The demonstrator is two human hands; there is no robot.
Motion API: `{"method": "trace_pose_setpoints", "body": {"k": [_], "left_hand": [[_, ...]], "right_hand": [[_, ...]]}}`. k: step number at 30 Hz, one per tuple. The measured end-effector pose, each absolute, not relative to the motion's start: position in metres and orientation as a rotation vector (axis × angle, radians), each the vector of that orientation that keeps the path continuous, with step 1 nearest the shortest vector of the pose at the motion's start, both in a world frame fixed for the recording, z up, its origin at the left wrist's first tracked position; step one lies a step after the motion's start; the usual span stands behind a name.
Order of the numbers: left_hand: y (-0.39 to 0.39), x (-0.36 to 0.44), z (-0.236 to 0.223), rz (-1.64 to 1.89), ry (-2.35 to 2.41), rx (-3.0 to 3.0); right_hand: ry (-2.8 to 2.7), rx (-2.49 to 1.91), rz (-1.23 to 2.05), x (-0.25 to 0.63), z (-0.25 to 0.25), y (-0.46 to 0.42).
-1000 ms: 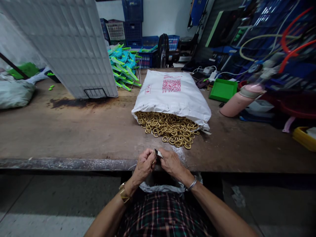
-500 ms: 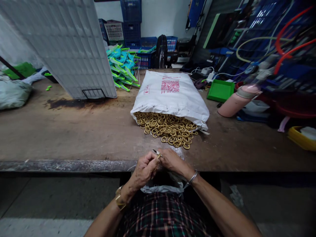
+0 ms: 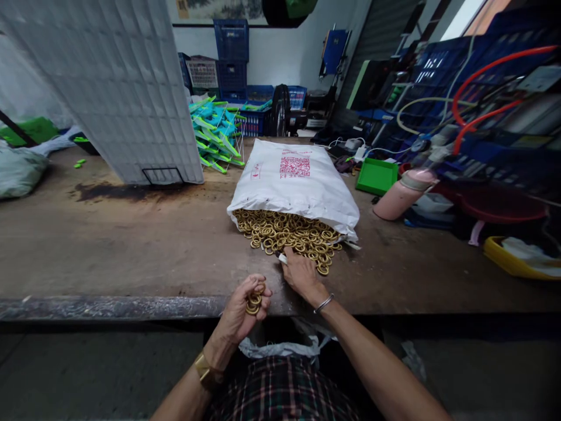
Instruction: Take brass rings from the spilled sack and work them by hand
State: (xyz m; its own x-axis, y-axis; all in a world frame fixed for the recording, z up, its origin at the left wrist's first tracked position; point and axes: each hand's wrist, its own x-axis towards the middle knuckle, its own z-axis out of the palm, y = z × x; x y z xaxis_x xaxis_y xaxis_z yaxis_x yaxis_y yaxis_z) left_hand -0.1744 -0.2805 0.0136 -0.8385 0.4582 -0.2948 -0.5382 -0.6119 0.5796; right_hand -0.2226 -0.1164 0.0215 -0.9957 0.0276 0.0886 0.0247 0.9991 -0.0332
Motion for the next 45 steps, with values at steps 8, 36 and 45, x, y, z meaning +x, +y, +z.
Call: {"method": "trace_pose_setpoints", "body": {"k": [8, 36, 45], "left_hand": [[-0.281, -0.180, 0.008, 2.440, 0.815, -0.277], [-0.270, -0.177, 0.003, 2.176, 1.895, 0.123], [-0.273, -0.178, 0.001, 2.275, 1.442, 0.051]], "right_hand": [[-2.964, 0.043, 0.435, -0.216, 0.017, -0.113], [-2.716, 0.166, 1.482, -0.188, 0.016, -0.140], [-2.737, 0.078, 1.473, -0.190, 0.012, -0.138]]}}
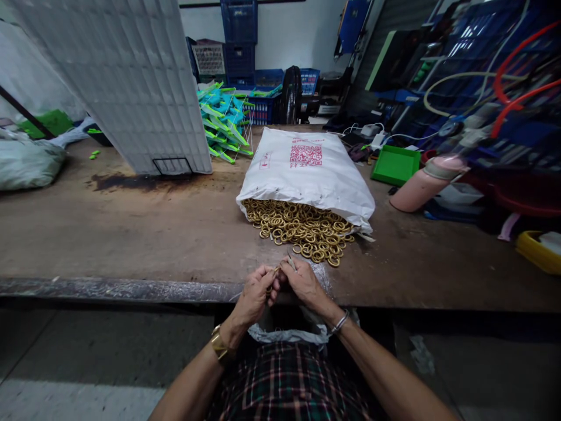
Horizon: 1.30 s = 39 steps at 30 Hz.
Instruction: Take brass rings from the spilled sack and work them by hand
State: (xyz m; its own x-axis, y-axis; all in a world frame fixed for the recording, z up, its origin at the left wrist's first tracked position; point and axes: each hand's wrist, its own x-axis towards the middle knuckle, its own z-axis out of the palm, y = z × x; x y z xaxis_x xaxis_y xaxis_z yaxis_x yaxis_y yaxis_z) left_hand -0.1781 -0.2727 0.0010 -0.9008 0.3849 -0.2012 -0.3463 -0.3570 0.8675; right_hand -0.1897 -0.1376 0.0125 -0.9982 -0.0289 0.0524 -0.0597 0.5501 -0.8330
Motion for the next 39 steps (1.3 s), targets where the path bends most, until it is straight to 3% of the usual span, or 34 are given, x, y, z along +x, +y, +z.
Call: {"method": "trace_pose_setpoints", "body": {"k": [6, 19, 24, 31, 39], "left_hand": [[-0.273, -0.180, -0.003, 2.241, 1.646, 0.047], [-0.273, -0.177, 0.004, 2.178, 1.841, 0.041], [-0.277, -0.167, 0.014, 2.216, 1.609, 0.106], [-0.278, -0.174, 0.005, 2.436, 1.182, -0.030], [-0.292, -0.182, 0.003, 2.455, 0.846, -0.201]], "right_hand": [[-2.933, 0.451, 0.836, -0.185, 0.004, -0.129], [-3.164, 0.492, 0.447, -0.188, 0.013, -0.135], [-3.189, 0.269, 0.213, -0.209, 0.019, -0.136], [-2.995, -0.001, 0.137, -0.244, 0.030, -0.151], [-3.045, -0.043, -0.016, -0.266, 0.021, -0.155]]}}
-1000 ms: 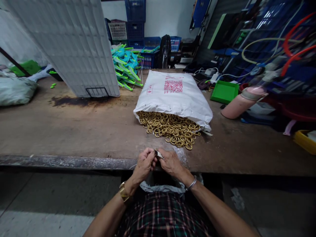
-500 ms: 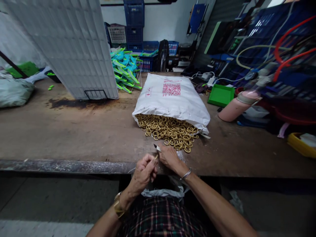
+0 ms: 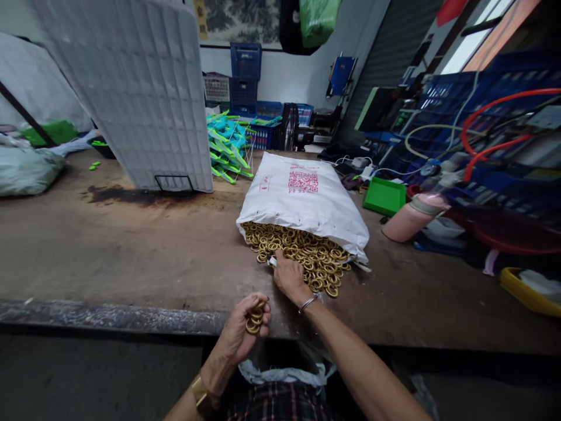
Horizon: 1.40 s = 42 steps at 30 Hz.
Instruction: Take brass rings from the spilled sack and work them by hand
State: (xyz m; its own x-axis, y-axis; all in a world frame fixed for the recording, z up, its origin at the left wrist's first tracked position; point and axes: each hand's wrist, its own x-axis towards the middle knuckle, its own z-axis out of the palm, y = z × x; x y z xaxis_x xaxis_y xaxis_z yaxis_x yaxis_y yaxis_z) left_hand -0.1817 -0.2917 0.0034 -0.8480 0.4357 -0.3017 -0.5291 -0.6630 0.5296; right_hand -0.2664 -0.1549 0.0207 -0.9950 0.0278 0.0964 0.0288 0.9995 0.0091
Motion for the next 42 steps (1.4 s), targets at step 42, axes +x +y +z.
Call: {"method": "trace_pose_setpoints", "body": {"k": [42], "left_hand": [[-0.273, -0.183, 0.011, 2.292, 1.392, -0.017]], "right_hand": [[-2.686, 0.181, 1.712, -0.202, 0.021, -0.136]]}}
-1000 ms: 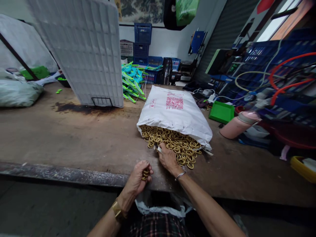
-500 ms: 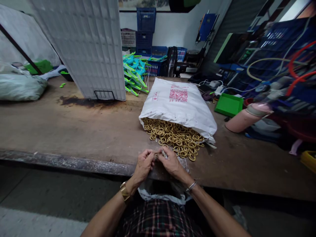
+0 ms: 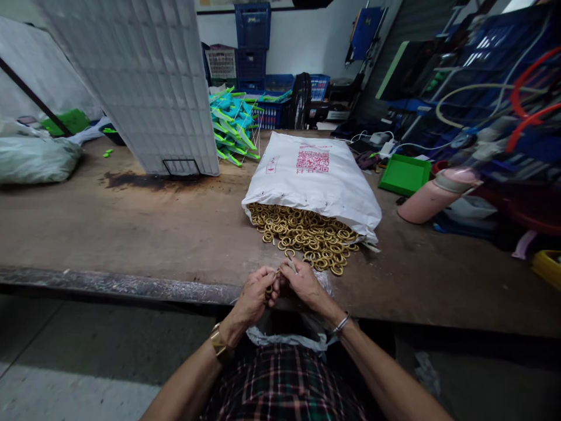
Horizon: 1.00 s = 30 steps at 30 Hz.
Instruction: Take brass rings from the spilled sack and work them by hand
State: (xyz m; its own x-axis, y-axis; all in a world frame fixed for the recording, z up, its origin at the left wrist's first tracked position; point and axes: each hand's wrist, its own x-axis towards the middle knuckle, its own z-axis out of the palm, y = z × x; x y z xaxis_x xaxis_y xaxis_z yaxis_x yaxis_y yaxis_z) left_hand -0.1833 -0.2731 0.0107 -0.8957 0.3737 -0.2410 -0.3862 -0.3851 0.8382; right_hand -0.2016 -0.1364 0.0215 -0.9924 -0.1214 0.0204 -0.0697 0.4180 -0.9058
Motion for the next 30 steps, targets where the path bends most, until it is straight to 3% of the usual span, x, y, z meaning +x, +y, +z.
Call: {"method": "trace_pose_setpoints", "body": {"k": [3, 11, 20, 30], "left_hand": [[-0.271, -0.181, 0.013, 2.305, 1.375, 0.011], [-0.264, -0.178, 0.010, 2.275, 1.627, 0.039], [-0.263, -0.175, 0.011, 2.216, 1.825, 0.065], [-0.265, -0.166, 0.022, 2.373, 1.189, 0.052]], "right_hand": [[2.693, -0.134, -1.610, -0.199, 0.018, -0.131], [3.040, -0.511, -0.842, -0.182, 0.009, -0.124], [2.981, -0.507, -0.584, -0.181, 0.017, -0.124], [3.252, -0.002, -0.339, -0.194, 0.008, -0.111]]}}
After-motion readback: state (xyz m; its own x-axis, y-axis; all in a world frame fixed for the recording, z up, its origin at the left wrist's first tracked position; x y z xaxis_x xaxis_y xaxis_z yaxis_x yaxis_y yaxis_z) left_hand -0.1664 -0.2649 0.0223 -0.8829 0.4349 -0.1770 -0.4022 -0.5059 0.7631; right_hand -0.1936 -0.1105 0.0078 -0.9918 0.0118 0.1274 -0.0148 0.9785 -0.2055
